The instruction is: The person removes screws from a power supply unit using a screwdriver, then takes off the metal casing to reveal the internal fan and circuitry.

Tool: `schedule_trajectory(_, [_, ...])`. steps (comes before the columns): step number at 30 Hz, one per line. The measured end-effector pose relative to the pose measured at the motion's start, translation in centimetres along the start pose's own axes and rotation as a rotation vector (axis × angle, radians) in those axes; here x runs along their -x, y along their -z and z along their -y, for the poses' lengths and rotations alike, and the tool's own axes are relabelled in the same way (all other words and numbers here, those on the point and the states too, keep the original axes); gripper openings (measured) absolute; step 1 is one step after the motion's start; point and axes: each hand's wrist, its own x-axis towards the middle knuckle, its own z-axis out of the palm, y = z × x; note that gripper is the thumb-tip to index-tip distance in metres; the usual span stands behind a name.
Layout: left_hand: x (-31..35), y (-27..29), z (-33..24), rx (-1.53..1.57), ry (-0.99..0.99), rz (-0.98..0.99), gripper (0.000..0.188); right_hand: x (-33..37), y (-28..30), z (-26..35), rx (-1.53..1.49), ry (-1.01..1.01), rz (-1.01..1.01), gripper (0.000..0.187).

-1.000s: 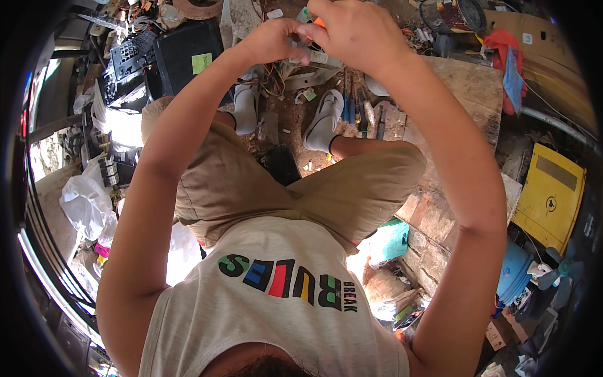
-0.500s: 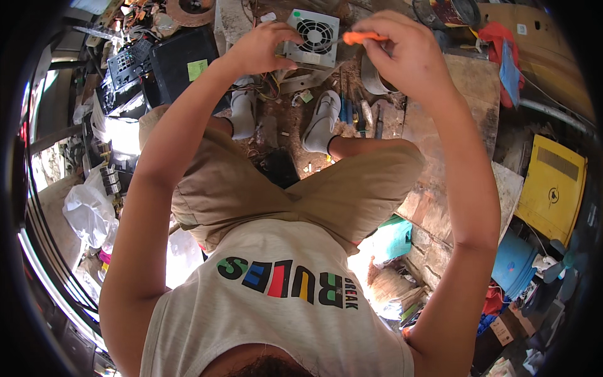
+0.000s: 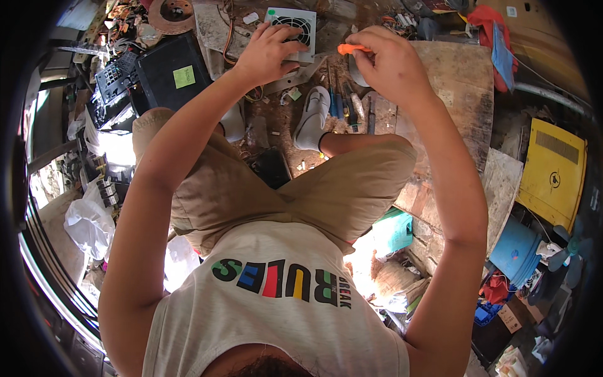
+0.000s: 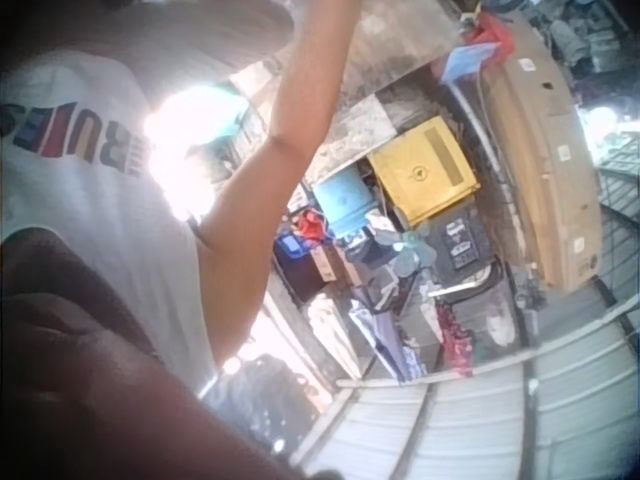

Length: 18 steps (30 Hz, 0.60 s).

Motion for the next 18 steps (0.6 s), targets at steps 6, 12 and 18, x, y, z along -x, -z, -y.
schedule_trajectory(6, [0.0, -0.7, -0.5, 0.028, 0.066, -0.084, 0.043, -2.4, 0.7, 0.3, 0.237, 0.058, 0.166, 0.025])
schedule_trajectory(12, [-1.5, -2.3, -1.0, 0.042, 0.155, -0.103, 0.038, -9.8, 0.8, 1.7, 0.101, -0.596, 0.733, 0.039])
schedule_trajectory(18, [-1.0, -2.1, -0.8, 0.072, 0.165, -0.112, 0.041, -13.7, 0.6, 1.4, 0.175, -0.695, 0.932, 0.024])
